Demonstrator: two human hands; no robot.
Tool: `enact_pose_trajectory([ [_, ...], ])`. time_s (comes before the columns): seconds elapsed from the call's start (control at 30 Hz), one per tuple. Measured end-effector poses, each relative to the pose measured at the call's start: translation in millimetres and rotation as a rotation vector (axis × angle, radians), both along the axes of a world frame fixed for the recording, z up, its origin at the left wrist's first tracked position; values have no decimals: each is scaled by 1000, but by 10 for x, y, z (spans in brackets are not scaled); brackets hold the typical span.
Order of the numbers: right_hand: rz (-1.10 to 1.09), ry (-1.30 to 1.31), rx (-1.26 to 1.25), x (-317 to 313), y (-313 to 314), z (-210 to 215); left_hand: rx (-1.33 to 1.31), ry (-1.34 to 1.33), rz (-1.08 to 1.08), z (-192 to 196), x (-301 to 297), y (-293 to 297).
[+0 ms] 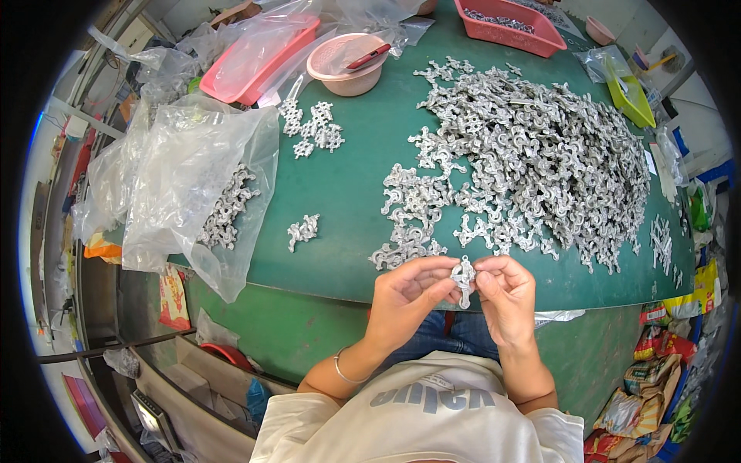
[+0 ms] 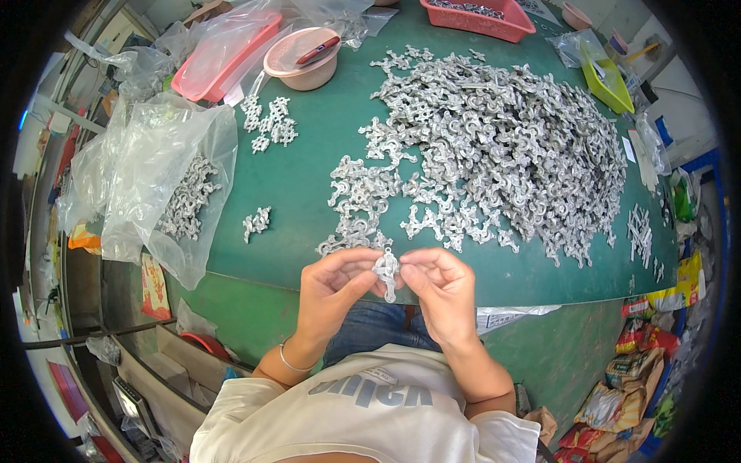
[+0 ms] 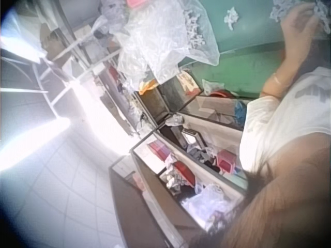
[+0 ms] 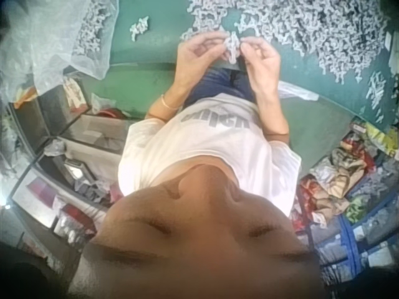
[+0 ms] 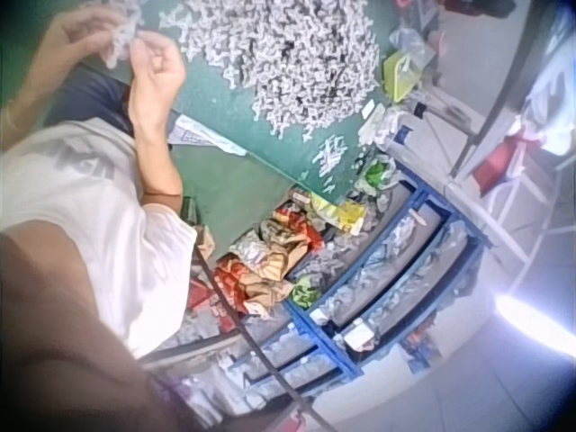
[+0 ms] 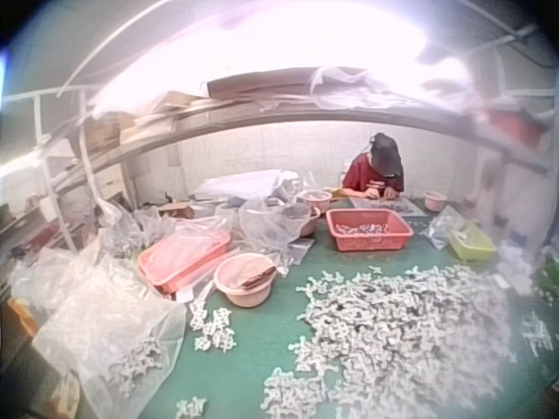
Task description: The person sorts through a large pile of silver-colored, cross-shaped decorative pieces on a green workbench, picking up individual pieces by hand to examine them before placing them into a separate group.
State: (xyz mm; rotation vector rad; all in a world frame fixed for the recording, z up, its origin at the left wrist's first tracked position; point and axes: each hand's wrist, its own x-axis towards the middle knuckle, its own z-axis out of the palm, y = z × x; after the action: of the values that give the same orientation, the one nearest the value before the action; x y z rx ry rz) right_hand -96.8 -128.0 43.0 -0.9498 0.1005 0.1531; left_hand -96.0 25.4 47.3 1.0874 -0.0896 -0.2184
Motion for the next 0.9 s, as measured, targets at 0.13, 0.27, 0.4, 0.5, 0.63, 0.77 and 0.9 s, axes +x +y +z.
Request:
enact_pose_trajectory([
  [0.13,5,-15,-3,-20,-2,20,-4,-3,-15,43,-18,15],
  [0.27,-36,-69,-21,-34,9,15,-8,-4,-11,65,-35,1],
  [0.4,-139,-209,-297,-61,22,73,385,-184,256,55,-73,-50],
  [0.5,-225,-468,-648,-76,5,122,347,-238,220,60,-74,-38],
  [0.63,-59,-148,-197,-66,-25,125,214,-164,70,148,-82,-20],
  [0.77,34,0,77,-50,-37,99,-34,-17,-34,200,-72,-30],
  [0.9,36,-1,75,-68,-38,97,-49,-2,-93,214,-70,-20],
])
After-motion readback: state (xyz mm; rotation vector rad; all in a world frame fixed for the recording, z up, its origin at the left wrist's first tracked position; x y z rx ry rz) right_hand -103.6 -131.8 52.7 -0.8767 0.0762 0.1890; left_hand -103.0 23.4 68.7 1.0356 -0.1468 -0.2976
